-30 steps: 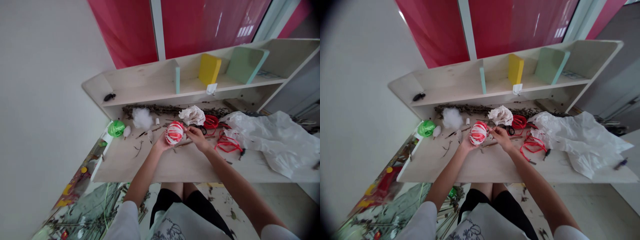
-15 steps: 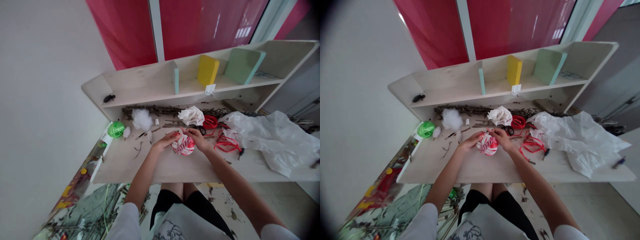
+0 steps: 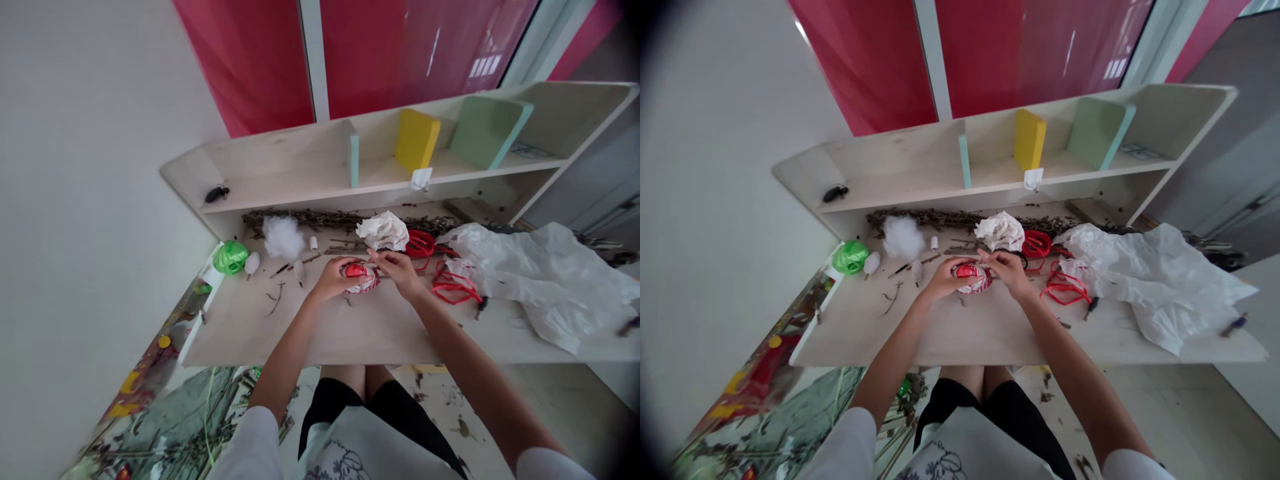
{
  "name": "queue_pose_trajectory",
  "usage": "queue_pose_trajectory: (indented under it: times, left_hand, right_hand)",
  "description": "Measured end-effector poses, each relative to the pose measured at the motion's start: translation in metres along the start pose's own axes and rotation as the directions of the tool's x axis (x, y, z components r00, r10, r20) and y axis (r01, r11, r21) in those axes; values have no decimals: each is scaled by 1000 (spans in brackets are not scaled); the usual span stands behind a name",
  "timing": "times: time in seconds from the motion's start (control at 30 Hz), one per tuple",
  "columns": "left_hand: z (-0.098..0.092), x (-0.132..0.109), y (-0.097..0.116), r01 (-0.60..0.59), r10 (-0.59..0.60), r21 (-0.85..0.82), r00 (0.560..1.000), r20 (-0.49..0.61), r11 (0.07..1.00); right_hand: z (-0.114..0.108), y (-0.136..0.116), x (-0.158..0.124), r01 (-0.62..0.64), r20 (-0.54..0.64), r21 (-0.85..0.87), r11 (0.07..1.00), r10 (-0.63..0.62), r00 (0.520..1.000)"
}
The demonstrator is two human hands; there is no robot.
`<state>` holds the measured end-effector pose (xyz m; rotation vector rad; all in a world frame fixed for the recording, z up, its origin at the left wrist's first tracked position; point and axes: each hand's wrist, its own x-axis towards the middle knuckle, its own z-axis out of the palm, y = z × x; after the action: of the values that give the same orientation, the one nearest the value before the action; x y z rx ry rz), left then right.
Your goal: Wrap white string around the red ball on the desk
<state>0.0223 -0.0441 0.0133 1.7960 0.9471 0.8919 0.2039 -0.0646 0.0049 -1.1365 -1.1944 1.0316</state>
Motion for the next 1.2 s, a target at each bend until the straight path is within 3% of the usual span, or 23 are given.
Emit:
queue_pose_trajectory:
  times: [0.13,0.3,0.4,0.47,0.53,0.63,0.73,0.9,1.2]
  left_hand:
    - [-1,0,-2,-48,61,138,994,-93,989]
    - [2,-1,-6,-76,103,191,985,-136,979]
    - [5,-1,-1,-87,109,146,982,-155,985]
    - [7,0,3,-42,41,-2,983,-181,999]
    - [6,3,4,52,-109,-251,970,-218,967]
    - [-1,10,0,148,-348,-592,906,-240,792]
    - [-7,15,-4,185,-462,-722,863,-206,667]
    - [-1,12,-1,241,-479,-733,868,-130,636]
    - [3,10,-1,236,-410,-727,910,-68,645]
  right_hand:
    - [-1,2,3,11,-10,59,998,-10,1000]
    - [-4,9,8,-39,-152,126,991,58,987]
    - [-6,12,10,-32,-215,114,993,56,975]
    - [-6,14,11,-27,-225,79,996,44,973]
    - [-5,16,11,-35,-201,53,998,45,979]
    - [0,18,10,-84,-120,44,995,89,989]
    - [5,16,7,-103,-23,48,994,104,994]
    - [9,2,-1,-61,71,-6,998,61,996]
    - [8,3,-3,-208,210,29,978,198,958]
